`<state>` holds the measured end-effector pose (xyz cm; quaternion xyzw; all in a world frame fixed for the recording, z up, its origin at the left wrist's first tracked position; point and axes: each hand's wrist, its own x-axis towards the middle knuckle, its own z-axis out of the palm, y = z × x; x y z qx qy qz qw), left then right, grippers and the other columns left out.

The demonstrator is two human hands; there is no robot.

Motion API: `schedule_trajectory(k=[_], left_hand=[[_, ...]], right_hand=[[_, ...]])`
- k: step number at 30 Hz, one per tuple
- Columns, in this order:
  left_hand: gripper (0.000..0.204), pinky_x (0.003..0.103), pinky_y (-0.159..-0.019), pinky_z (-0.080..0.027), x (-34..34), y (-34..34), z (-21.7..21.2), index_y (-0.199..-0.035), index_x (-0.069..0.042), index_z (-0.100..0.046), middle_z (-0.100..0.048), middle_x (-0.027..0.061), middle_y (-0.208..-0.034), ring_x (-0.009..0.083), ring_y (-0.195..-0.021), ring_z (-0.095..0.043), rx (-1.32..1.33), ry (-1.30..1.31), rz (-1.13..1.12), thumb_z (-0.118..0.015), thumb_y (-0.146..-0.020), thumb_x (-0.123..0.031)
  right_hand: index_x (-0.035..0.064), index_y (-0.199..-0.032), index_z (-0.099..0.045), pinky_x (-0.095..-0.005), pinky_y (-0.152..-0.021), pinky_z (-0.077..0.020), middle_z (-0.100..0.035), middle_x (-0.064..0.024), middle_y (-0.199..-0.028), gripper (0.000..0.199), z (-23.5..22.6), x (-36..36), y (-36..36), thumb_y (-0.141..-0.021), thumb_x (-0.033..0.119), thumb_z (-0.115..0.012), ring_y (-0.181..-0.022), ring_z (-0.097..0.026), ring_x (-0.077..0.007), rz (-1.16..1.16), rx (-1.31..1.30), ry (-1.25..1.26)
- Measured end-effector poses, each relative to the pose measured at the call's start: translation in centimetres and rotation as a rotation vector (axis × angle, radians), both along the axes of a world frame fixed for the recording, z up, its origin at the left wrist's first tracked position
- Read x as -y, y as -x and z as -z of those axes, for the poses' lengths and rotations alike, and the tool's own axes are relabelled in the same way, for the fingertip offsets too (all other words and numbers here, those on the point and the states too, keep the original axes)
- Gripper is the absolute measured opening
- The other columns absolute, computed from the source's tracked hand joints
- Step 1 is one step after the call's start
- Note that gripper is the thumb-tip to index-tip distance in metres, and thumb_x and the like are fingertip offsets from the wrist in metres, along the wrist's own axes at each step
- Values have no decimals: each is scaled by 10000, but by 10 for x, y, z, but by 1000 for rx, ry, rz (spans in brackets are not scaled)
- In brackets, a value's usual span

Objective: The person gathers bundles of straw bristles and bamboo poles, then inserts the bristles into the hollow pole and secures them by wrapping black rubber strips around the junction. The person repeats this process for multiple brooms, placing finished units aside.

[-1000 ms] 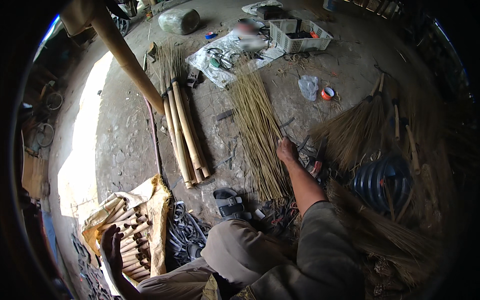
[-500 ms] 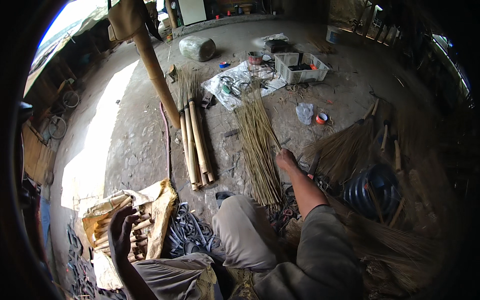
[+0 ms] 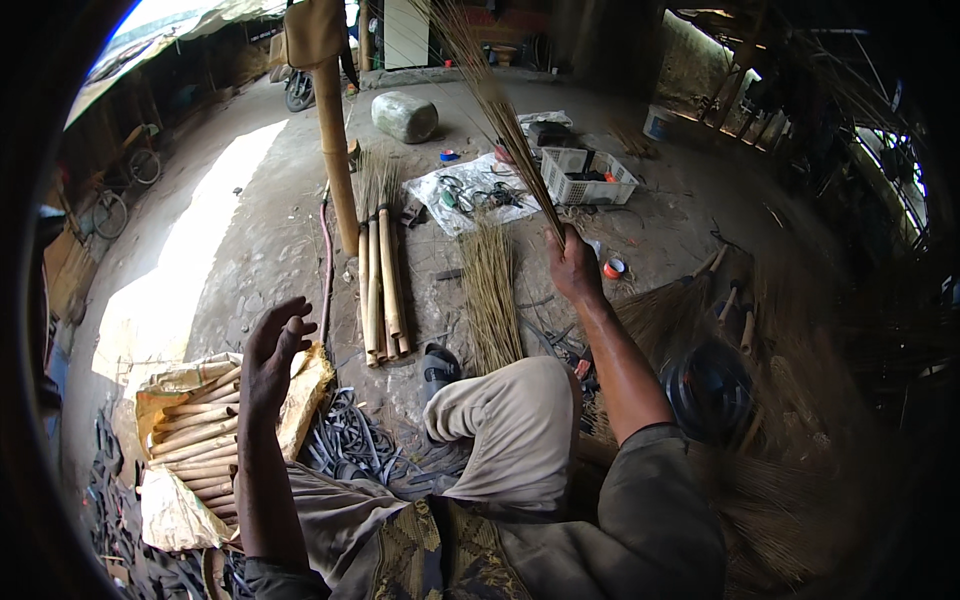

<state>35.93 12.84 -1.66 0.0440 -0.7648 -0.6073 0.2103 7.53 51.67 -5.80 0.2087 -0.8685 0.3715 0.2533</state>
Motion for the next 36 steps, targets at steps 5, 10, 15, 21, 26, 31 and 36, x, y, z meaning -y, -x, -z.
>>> schedule_trajectory(k=[5, 10, 15, 21, 26, 31, 36], left_hand=[[871, 437, -1093, -467, -31, 32, -36, -1514, 0, -449, -551, 208, -1464, 316, -1328, -567, -137, -70, 111, -777, -901, -525], [684, 419, -1029, -517, -59, 57, -67, -1429, 30, -526, -656, 185, -1302, 261, -1196, -653, -502, -189, 184, -774, -943, -383], [225, 233, -575, -462, -51, 62, -41, -940, -63, -694, -622, -35, -715, 56, -636, -602, -307, -360, -26, -740, -989, -277], [199, 252, -673, -510, -62, 106, 58, -964, -33, -687, -672, -13, -810, 68, -722, -630, -104, -421, -60, -744, -980, -223], [314, 299, -857, -529, -61, 132, 115, -1156, -5, -661, -720, 39, -977, 130, -923, -667, 138, -433, 14, -769, -952, -217], [677, 394, -1165, -374, -32, 119, 141, -1476, -14, -447, -563, 165, -1422, 251, -1354, -519, 35, -188, -8, -742, -881, -144], [974, 424, -1234, -304, -8, 83, 177, -1560, 25, -323, -441, 243, -1553, 328, -1478, -405, 277, 118, 18, -845, -801, -293]], right_hand=[[68, -1150, -664, -430, -633, -513, -681, -183, -788, 234, -63, 72, -64, -1069, 266, -572, -730, -714, -339, -285, -88, 74], [65, -1215, -625, -378, -665, -536, -688, -140, -792, 269, -26, 177, -126, -1025, 255, -645, -742, -721, -274, -625, 140, 230], [27, -1235, -618, -396, -765, -537, -689, -152, -894, 265, 52, 233, -138, -1024, 186, -637, -864, -712, -287, -885, 382, 287], [20, -1200, -604, -432, -776, -557, -701, -179, -906, 293, 152, 230, -110, -974, 193, -672, -876, -718, -338, -797, 451, 240], [6, -1211, -578, -489, -793, -561, -713, -246, -978, 315, 204, 241, -86, -950, 161, -664, -966, -711, -441, -776, 311, 243], [-1, -1160, -646, -493, -841, -543, -716, -248, -1025, 362, 193, 252, -75, -1076, 326, -515, -1016, -706, -429, -607, 645, 410], [16, -1171, -651, -285, -574, -428, -510, 12, -697, 300, 99, 283, -56, -1108, 265, -498, -618, -497, -98, -796, 727, 457]])
